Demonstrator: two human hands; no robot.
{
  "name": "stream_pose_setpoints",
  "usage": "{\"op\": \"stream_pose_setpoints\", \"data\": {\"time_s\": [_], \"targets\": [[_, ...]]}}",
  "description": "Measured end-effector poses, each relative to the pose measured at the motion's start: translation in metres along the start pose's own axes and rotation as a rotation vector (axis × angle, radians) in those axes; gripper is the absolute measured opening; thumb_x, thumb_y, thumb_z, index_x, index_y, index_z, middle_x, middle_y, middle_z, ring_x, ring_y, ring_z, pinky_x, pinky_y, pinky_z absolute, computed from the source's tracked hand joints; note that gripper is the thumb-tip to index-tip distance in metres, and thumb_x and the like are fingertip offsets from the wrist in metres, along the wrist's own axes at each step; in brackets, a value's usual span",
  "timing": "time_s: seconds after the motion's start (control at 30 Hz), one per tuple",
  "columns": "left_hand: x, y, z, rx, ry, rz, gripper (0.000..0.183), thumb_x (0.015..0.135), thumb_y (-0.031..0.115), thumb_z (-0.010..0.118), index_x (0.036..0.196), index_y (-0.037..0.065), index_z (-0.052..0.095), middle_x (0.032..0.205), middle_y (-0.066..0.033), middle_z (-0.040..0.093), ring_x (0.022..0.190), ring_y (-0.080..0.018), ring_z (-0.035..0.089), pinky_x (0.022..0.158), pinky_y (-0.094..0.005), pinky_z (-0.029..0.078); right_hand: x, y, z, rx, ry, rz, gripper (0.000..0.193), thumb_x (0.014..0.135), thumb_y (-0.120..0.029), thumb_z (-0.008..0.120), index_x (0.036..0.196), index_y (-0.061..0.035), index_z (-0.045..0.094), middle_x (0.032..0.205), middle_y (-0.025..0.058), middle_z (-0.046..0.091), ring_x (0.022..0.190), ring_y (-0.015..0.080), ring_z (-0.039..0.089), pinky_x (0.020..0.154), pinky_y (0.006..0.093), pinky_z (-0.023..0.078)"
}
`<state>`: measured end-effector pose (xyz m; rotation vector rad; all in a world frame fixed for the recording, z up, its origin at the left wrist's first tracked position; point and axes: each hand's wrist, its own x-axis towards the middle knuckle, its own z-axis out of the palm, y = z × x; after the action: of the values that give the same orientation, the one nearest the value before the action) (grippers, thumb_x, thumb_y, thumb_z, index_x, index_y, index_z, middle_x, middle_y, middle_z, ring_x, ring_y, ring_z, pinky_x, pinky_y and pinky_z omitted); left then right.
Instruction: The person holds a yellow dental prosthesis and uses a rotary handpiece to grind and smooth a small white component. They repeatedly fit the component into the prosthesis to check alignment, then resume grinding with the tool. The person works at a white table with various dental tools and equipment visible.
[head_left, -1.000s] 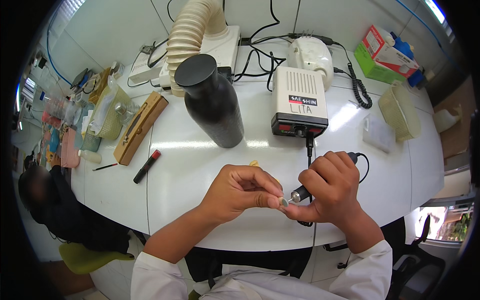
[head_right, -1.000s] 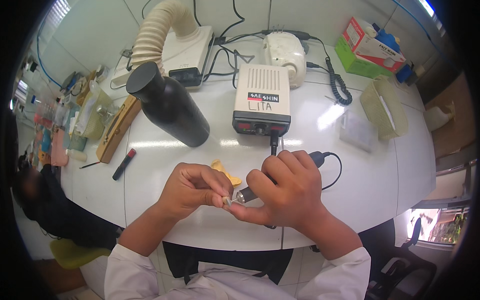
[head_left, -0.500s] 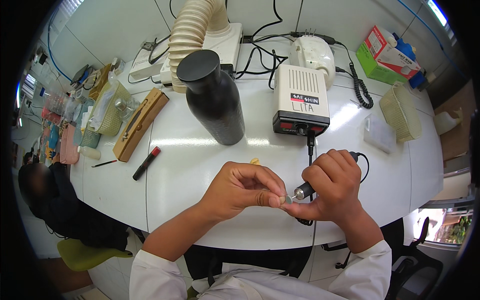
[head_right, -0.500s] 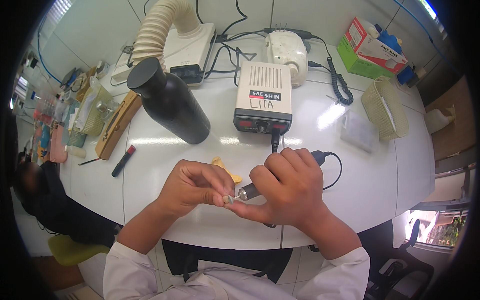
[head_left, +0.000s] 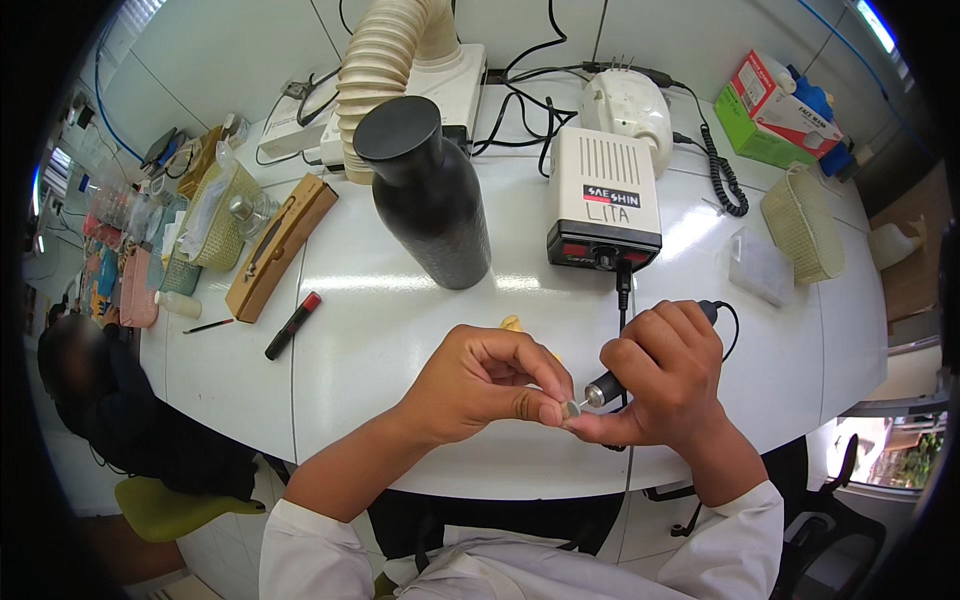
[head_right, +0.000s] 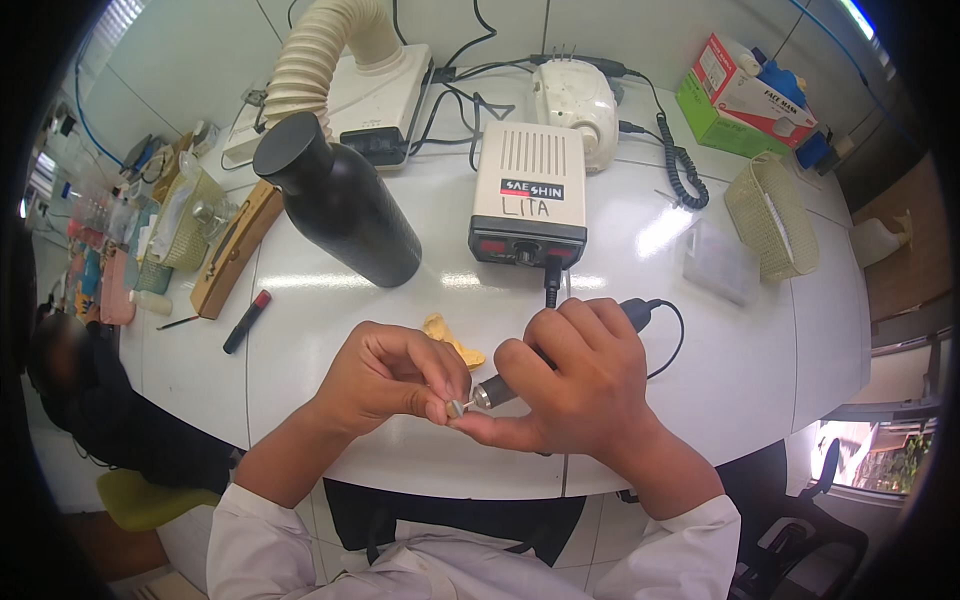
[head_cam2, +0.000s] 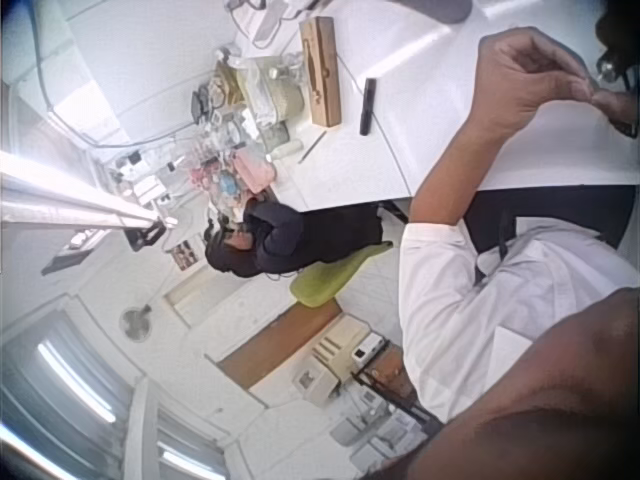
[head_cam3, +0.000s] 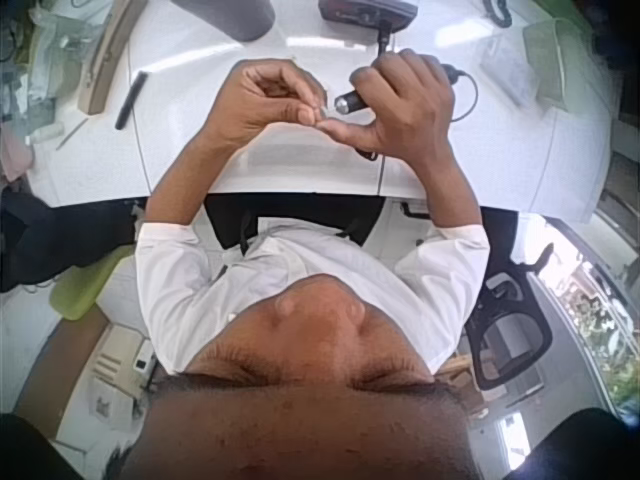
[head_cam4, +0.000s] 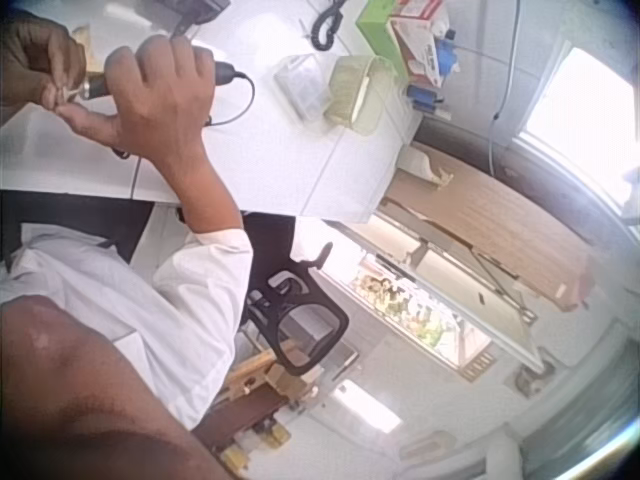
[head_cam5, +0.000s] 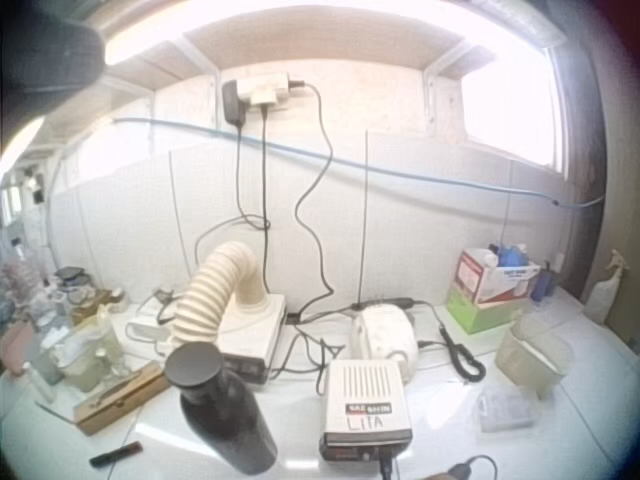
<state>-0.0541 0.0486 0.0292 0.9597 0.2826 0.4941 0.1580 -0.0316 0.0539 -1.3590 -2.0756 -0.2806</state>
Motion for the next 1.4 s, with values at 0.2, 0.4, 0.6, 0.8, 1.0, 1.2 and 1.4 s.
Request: {"op": "stream_pose_setpoints", "data": {"time_s": [0.2, 0.4, 0.6, 0.8, 1.0, 1.2, 1.4], "targets": [[0.0007, -0.0010, -0.0017, 0.010, -0.001, -0.009, 0.014, 0.079, -0.002, 0.080, 0.089, -0.001, 0.071, 0.093, -0.0114, 0.072, 0.085, -0.0155, 0.069, 0.082, -0.0286, 0.057, 0.0006, 0.0004, 0.0004, 0.012, -0.008, 0.001, 0.057, 0.076, -0.065, 0.069, 0.065, -0.0122, 0.052, 0.067, 0.0017, 0.041, 0.059, 0.0199, 0.043, 0.058, 0.0332, 0.033], [0.0009, -0.0004, -0.0006, 0.008, -0.001, -0.010, 0.012, 0.080, -0.002, 0.079, 0.089, -0.001, 0.071, 0.092, -0.0116, 0.072, 0.085, -0.0158, 0.070, 0.082, -0.0289, 0.057, 0.0008, 0.0001, -0.0009, 0.013, -0.018, 0.004, 0.057, 0.077, -0.065, 0.069, 0.065, -0.0120, 0.052, 0.067, 0.0018, 0.041, 0.060, 0.0202, 0.044, 0.059, 0.0334, 0.034], [0.0019, -0.0011, 0.0005, 0.001, -0.012, -0.019, 0.011, 0.082, -0.001, 0.077, 0.090, -0.002, 0.071, 0.093, -0.0115, 0.072, 0.084, -0.0159, 0.070, 0.082, -0.0290, 0.057, 0.0006, 0.0000, -0.0028, 0.001, -0.030, 0.002, 0.056, 0.076, -0.063, 0.070, 0.064, -0.0121, 0.051, 0.066, 0.0014, 0.041, 0.059, 0.0199, 0.044, 0.059, 0.0333, 0.034], [0.0010, -0.0044, -0.0020, 0.023, 0.003, -0.026, 0.010, 0.085, 0.001, 0.076, 0.092, -0.003, 0.070, 0.093, -0.0114, 0.072, 0.083, -0.0159, 0.070, 0.081, -0.0288, 0.057, 0.0019, -0.0007, -0.0012, 0.011, -0.016, 0.022, 0.055, 0.075, -0.063, 0.071, 0.065, -0.0121, 0.051, 0.066, 0.0014, 0.041, 0.059, 0.0199, 0.044, 0.059, 0.0334, 0.034], [0.0019, -0.0044, -0.0011, -0.009, -0.006, -0.026, 0.011, 0.085, 0.002, 0.076, 0.093, -0.003, 0.070, 0.094, -0.0112, 0.072, 0.083, -0.0156, 0.070, 0.081, -0.0287, 0.057, 0.0011, -0.0004, -0.0018, 0.005, -0.038, 0.011, 0.055, 0.076, -0.063, 0.070, 0.065, -0.0121, 0.052, 0.067, 0.0018, 0.041, 0.060, 0.0202, 0.044, 0.060, 0.0337, 0.034], [0.0014, -0.0051, 0.0000, -0.017, 0.008, -0.034, 0.012, 0.086, 0.004, 0.076, 0.093, -0.003, 0.070, 0.094, -0.0112, 0.072, 0.084, -0.0156, 0.070, 0.082, -0.0287, 0.057, 0.0012, -0.0014, -0.0007, 0.024, -0.037, 0.019, 0.053, 0.075, -0.061, 0.071, 0.065, -0.0124, 0.052, 0.067, 0.0017, 0.041, 0.060, 0.0203, 0.044, 0.061, 0.0344, 0.035], [0.0016, -0.0001, 0.0053, -0.060, 0.070, -0.112, 0.013, 0.081, 0.004, 0.079, 0.087, 0.001, 0.069, 0.088, -0.0125, 0.069, 0.084, -0.0194, 0.066, 0.079, -0.0325, 0.053, 0.0002, -0.0003, -0.0007, 0.012, -0.040, 0.018, 0.053, 0.073, -0.061, 0.073, 0.065, -0.0125, 0.053, 0.067, 0.0015, 0.042, 0.061, 0.0205, 0.045, 0.061, 0.0343, 0.035]]}}
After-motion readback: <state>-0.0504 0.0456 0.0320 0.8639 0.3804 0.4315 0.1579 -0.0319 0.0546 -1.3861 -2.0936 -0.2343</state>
